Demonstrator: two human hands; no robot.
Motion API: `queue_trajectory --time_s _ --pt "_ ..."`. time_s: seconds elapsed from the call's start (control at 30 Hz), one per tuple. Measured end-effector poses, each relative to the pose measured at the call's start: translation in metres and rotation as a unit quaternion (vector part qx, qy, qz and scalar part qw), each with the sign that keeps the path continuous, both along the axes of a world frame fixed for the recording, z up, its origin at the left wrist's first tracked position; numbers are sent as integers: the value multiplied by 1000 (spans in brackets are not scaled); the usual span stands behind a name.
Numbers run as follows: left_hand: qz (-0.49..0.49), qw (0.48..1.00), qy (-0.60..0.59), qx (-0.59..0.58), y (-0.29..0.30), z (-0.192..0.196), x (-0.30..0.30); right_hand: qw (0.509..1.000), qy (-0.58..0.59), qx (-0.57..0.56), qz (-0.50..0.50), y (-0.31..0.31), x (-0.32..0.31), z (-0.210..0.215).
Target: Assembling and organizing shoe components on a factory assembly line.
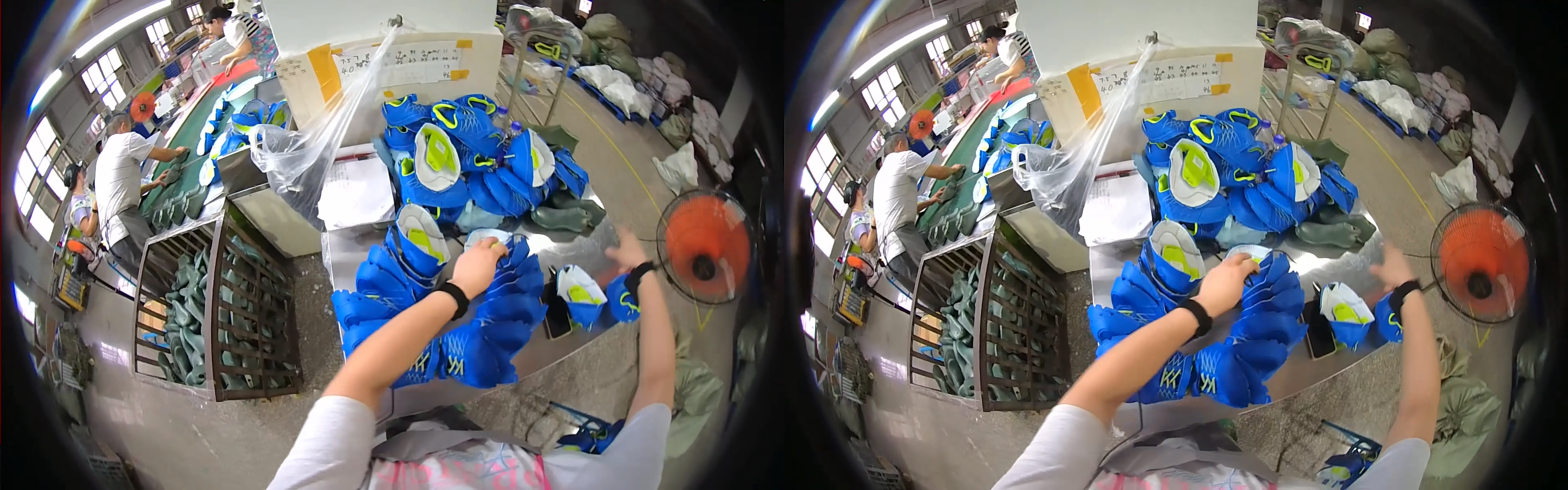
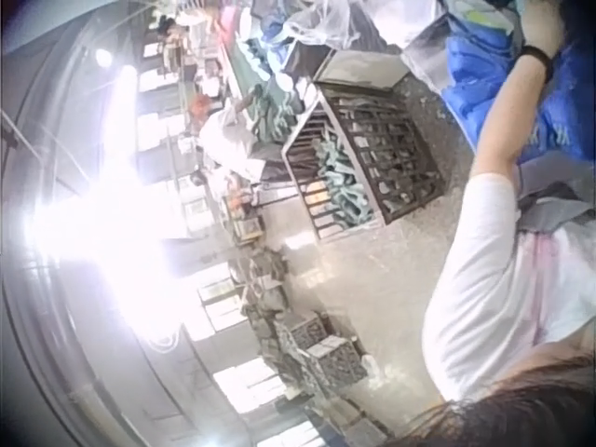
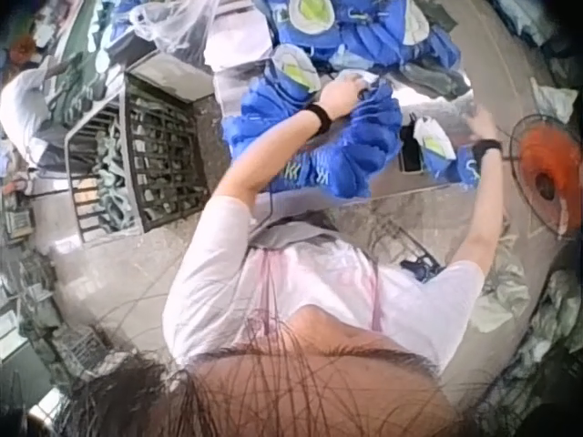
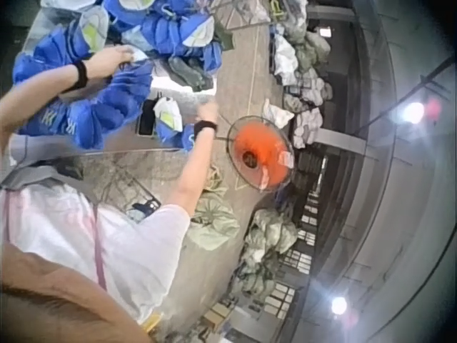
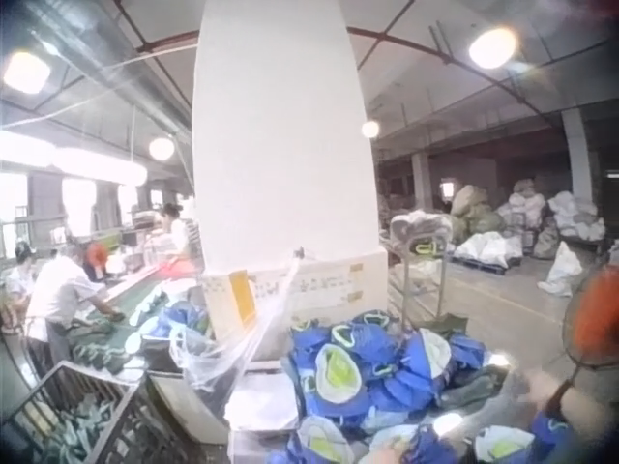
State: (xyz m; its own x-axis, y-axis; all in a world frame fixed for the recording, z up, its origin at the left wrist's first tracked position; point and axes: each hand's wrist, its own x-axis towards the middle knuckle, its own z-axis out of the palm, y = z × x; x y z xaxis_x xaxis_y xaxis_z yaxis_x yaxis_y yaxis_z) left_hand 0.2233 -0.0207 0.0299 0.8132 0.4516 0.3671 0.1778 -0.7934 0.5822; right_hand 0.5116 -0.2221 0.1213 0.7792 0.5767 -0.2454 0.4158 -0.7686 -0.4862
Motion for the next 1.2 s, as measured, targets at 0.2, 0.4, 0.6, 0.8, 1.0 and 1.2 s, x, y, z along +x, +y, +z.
queue_trajectory --time_s 0.2,0.4,0.6,0.8,1.0,1.2 --pt "-57 996 62 41 -64 62 -159 928 222 217 206 -16 -247 -42" --pt "48 954 224 194 -90 -57 -248 958 -91 130 241 16 -363 -205" --pt "60 962 167 208 -44 -56 -298 923 -120 84 356 11 -374 -177" --pt "102 958 187 191 1 -64 -311 723 -284 -2 629 -17 -374 -161" --pt "91 966 205 129 59 -62 -318 600 -312 -170 717 -39 -355 -138" --pt "3 989 150 -2 94 -62 -318 693 -229 -161 664 -29 -365 -143"
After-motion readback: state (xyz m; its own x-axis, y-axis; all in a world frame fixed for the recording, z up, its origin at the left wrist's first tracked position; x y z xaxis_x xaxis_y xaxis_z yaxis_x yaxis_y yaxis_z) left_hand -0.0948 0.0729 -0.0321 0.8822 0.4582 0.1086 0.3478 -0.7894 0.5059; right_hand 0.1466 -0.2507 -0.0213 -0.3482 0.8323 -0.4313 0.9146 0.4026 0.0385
